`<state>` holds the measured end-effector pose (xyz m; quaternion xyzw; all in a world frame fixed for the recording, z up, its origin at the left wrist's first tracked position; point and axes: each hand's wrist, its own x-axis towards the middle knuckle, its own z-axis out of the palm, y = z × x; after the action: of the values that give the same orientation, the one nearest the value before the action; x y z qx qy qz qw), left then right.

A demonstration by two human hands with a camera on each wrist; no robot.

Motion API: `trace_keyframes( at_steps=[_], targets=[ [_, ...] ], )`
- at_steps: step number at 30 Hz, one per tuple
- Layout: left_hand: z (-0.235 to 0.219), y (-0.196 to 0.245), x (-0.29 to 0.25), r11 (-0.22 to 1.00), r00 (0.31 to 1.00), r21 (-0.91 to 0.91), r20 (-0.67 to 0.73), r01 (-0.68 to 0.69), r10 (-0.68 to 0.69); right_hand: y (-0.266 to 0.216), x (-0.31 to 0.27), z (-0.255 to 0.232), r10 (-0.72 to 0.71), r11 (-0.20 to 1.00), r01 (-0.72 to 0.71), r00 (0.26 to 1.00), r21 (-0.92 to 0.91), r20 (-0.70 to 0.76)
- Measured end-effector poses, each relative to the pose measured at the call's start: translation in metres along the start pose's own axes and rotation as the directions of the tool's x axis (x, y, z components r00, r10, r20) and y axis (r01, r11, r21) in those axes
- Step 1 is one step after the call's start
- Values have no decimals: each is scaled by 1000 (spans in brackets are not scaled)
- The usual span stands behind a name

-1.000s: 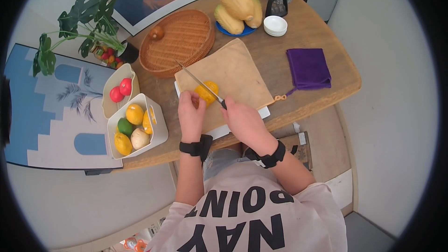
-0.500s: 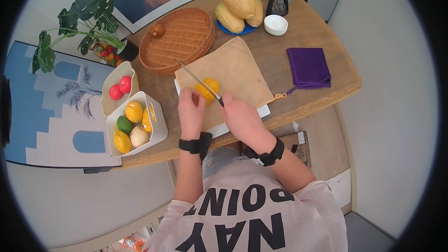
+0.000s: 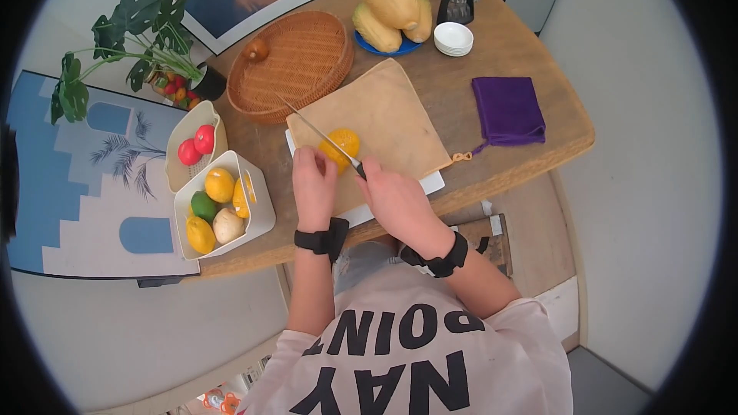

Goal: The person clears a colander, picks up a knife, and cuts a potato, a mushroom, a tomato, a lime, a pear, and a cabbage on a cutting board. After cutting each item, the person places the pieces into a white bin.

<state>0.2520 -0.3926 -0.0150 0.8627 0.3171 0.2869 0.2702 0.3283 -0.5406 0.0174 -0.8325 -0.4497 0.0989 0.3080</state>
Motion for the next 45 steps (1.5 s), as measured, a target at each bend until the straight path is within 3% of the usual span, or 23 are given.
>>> trace_keyframes(
  at_steps=[3, 6, 15, 18, 28, 32, 35, 38, 41, 45],
  targets=[
    [6, -6, 1, 998, 996, -6, -74, -55, 55, 2, 0, 4, -16, 1000, 16, 999, -6, -34],
    [2, -3, 1, 999, 1000, -39, 1, 25, -25, 4, 1, 4, 23, 1000, -23, 1000, -21, 9],
    [2, -4, 1, 999, 999, -36, 0, 41, -41, 4, 1, 3, 18, 999, -17, 999, -31, 31],
    [1, -3, 0, 997, 999, -59, 3, 53, -53, 0, -2, 4, -22, 999, 24, 998, 27, -56],
    [5, -6, -2, 995, 996, -68, -42, 75, -78, -2, -2, 6, -39, 999, 38, 999, -20, -33],
    [5, -7, -2, 990, 992, -76, -24, 118, -120, 4, -2, 8, -11, 999, 13, 999, -49, 44],
    [10, -11, -4, 992, 989, -112, -130, 53, -68, 4, -5, 10, -44, 999, 43, 998, -23, -37],
    [10, -14, -4, 994, 992, -100, -108, 50, -61, 4, -3, 11, -48, 998, 46, 997, -45, -53],
    [4, -9, -4, 987, 994, -118, -31, 105, -109, 2, 1, 7, 38, 995, -33, 998, -90, 50],
    [4, -11, -6, 991, 994, -99, -45, 92, -97, -5, -1, 2, 24, 997, -21, 999, -76, 31]
  ],
)
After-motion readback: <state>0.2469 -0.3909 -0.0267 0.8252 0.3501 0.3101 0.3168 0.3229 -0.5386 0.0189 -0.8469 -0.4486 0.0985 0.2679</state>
